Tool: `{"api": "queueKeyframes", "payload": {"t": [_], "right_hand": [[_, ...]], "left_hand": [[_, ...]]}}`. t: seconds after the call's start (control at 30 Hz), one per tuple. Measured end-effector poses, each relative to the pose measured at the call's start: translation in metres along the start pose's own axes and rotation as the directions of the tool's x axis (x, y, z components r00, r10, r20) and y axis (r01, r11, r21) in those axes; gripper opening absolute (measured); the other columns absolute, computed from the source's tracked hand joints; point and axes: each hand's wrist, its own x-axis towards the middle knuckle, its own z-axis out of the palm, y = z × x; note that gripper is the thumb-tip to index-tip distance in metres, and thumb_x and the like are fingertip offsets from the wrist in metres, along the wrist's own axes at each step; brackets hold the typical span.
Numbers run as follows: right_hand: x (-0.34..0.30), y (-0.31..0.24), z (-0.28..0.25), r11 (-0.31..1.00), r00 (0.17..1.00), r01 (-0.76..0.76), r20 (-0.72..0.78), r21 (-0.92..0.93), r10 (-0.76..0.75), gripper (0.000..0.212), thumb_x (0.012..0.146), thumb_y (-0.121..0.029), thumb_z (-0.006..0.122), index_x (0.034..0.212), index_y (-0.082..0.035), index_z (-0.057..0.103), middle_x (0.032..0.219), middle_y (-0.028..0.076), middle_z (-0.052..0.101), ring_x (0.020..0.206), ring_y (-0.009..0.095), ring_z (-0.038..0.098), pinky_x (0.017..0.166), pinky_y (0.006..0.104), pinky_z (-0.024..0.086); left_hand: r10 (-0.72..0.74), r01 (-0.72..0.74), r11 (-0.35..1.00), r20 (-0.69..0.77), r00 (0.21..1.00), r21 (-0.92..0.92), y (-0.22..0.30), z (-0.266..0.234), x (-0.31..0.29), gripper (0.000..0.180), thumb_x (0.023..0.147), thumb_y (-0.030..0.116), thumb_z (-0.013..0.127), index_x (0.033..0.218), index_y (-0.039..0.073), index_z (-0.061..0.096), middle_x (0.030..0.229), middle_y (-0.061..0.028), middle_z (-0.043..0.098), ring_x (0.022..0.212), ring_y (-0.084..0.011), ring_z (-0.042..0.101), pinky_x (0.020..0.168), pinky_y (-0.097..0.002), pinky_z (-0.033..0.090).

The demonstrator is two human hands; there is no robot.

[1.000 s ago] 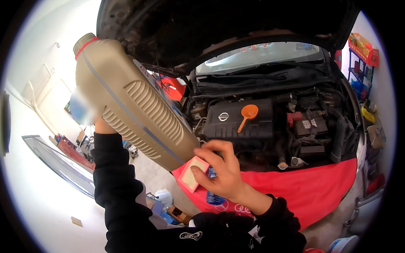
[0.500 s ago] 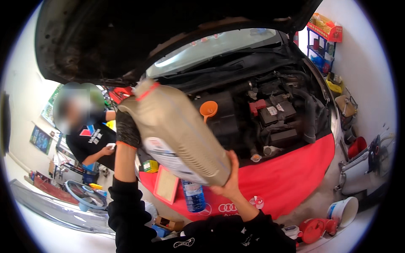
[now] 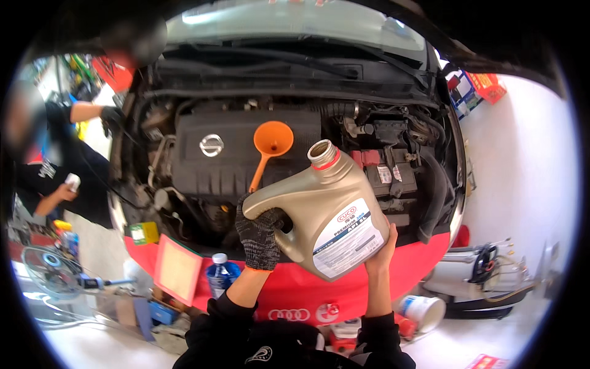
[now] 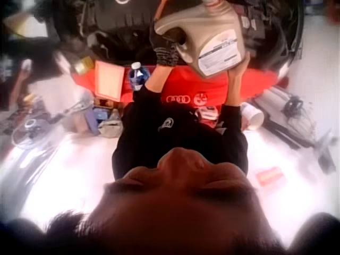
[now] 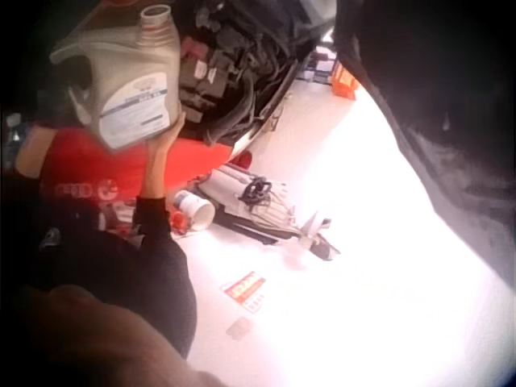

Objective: The person pours engine oil from a large container into the car's engine using a funnel. They then use a dipstick to check the oil level, wiping it with a cloth and reinserting it into the engine. The person repeats the pouring and checking process to ensure the correct oil level.

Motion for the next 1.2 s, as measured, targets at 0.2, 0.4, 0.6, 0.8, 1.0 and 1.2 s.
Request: {"api": "queueKeyframes", "payload": {"t": [0.2, 0.4, 0.6, 0.8, 1.0, 1.2], "right_hand": [[0.037, -0.01, 0.027, 0.978, 0.991, -0.124, -0.061, -0.166, 0.115, 0.061, 0.094, -0.054, 0.038, 0.129, -0.005, 0.052, 0.123, 0.01, 0.06, 0.111, 0.025, 0.058, 0.095, 0.0356, 0.046], [0.078, -0.008, 0.039, 0.93, 0.983, -0.173, -0.114, -0.325, 0.143, 0.066, 0.094, -0.055, 0.04, 0.128, 0.001, 0.05, 0.122, 0.013, 0.06, 0.109, 0.027, 0.058, 0.094, 0.0371, 0.047], [0.089, -0.016, 0.074, 0.887, 0.972, -0.235, -0.091, -0.396, 0.217, 0.069, 0.094, -0.056, 0.039, 0.132, 0.001, 0.047, 0.127, 0.015, 0.057, 0.112, 0.028, 0.058, 0.096, 0.0389, 0.046], [0.093, -0.023, 0.087, 0.853, 0.971, -0.237, -0.125, -0.464, 0.202, 0.066, 0.095, -0.054, 0.04, 0.131, 0.0, 0.048, 0.124, 0.015, 0.059, 0.109, 0.028, 0.06, 0.093, 0.0395, 0.049], [0.089, -0.032, 0.104, 0.824, 0.962, -0.272, -0.142, -0.497, 0.232, 0.063, 0.096, -0.052, 0.039, 0.13, -0.001, 0.05, 0.122, 0.015, 0.061, 0.106, 0.027, 0.062, 0.093, 0.0394, 0.05], [0.091, -0.035, 0.108, 0.826, 0.963, -0.27, -0.136, -0.495, 0.233, 0.063, 0.095, -0.052, 0.04, 0.127, 0.001, 0.051, 0.119, 0.017, 0.061, 0.104, 0.028, 0.063, 0.091, 0.0389, 0.051]], "left_hand": [[-0.249, 0.218, 0.944, -0.098, 0.964, -0.248, -0.041, -0.007, 0.041, 0.038, 0.075, -0.005, 0.071, 0.108, 0.002, 0.053, 0.095, -0.0055, 0.062, 0.081, -0.013, 0.06, 0.071, -0.0259, 0.052], [-0.239, 0.207, 0.963, -0.191, 0.952, -0.173, -0.054, -0.016, 0.079, 0.034, 0.073, -0.005, 0.068, 0.104, 0.001, 0.056, 0.092, -0.0065, 0.064, 0.082, -0.0138, 0.061, 0.075, -0.027, 0.051], [-0.268, 0.226, 0.96, -0.295, 0.917, -0.168, -0.079, -0.024, 0.101, 0.034, 0.071, -0.005, 0.068, 0.103, 0.0, 0.058, 0.092, -0.0063, 0.064, 0.081, -0.0144, 0.06, 0.076, -0.0271, 0.05], [-0.285, 0.213, 0.944, -0.3, 0.91, -0.252, -0.079, -0.02, 0.103, 0.037, 0.074, -0.004, 0.067, 0.108, 0.002, 0.054, 0.094, -0.0053, 0.061, 0.078, -0.0129, 0.059, 0.069, -0.0255, 0.051], [-0.341, 0.244, 0.912, -0.279, 0.898, -0.331, -0.061, -0.015, 0.101, 0.029, 0.077, -0.004, 0.061, 0.103, 0.004, 0.053, 0.088, -0.0066, 0.06, 0.072, -0.0143, 0.061, 0.064, -0.027, 0.053], [-0.359, 0.266, 0.907, -0.268, 0.894, -0.328, -0.06, -0.018, 0.099, 0.032, 0.078, -0.003, 0.064, 0.106, 0.005, 0.051, 0.089, -0.0053, 0.059, 0.069, -0.0115, 0.058, 0.059, -0.0244, 0.051]]}}
